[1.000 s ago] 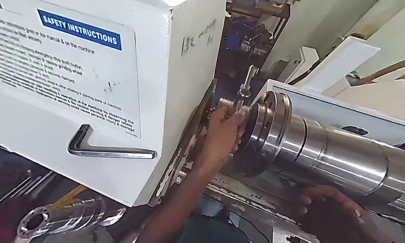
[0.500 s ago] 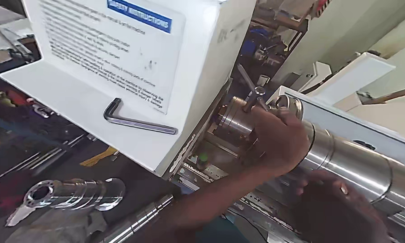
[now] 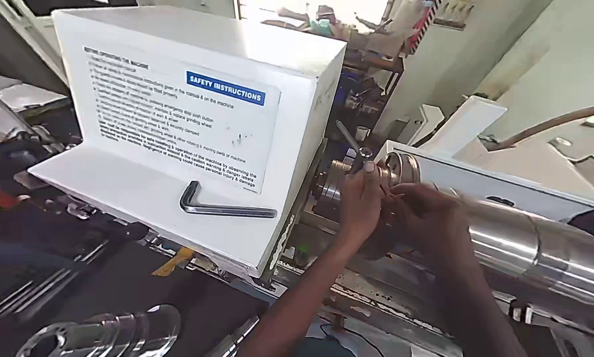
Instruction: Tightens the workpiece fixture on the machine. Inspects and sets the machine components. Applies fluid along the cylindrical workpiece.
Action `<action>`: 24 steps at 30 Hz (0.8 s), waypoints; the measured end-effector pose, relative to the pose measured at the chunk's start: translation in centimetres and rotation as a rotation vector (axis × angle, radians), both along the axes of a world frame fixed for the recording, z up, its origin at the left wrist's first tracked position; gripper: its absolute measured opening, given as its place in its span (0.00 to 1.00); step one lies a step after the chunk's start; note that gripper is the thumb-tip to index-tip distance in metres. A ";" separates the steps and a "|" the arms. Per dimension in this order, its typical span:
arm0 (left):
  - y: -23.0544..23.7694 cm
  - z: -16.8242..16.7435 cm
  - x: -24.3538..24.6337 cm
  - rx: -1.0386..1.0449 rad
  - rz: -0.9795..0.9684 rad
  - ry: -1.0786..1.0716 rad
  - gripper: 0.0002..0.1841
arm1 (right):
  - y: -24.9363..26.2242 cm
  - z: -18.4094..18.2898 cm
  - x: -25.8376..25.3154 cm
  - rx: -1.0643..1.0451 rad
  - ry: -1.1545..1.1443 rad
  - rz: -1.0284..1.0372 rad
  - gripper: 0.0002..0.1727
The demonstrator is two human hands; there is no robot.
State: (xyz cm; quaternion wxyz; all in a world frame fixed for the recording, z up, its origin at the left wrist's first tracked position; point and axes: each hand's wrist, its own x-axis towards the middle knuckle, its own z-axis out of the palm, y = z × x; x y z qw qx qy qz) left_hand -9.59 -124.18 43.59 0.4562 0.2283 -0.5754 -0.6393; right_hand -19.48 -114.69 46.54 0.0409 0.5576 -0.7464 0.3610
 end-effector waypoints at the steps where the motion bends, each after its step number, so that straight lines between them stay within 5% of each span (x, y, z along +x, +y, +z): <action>1: -0.2 -0.2 0.1 0.024 0.016 0.009 0.31 | 0.0 0.1 0.4 0.017 0.023 -0.015 0.09; 4: -1.4 -0.3 -0.4 0.016 0.156 0.028 0.21 | 0.7 0.2 1.5 0.055 0.057 -0.034 0.07; 7: -4.3 0.1 -1.7 -0.018 0.230 0.037 0.24 | 2.1 0.2 2.5 0.088 0.042 -0.081 0.07; 14: -9.4 1.8 -4.4 0.168 -0.104 0.263 0.15 | 6.7 -1.6 3.3 0.062 0.023 -0.166 0.11; 24: -8.1 1.3 -5.1 0.314 -0.041 0.353 0.11 | 3.1 -1.8 3.1 -0.161 0.159 -0.516 0.16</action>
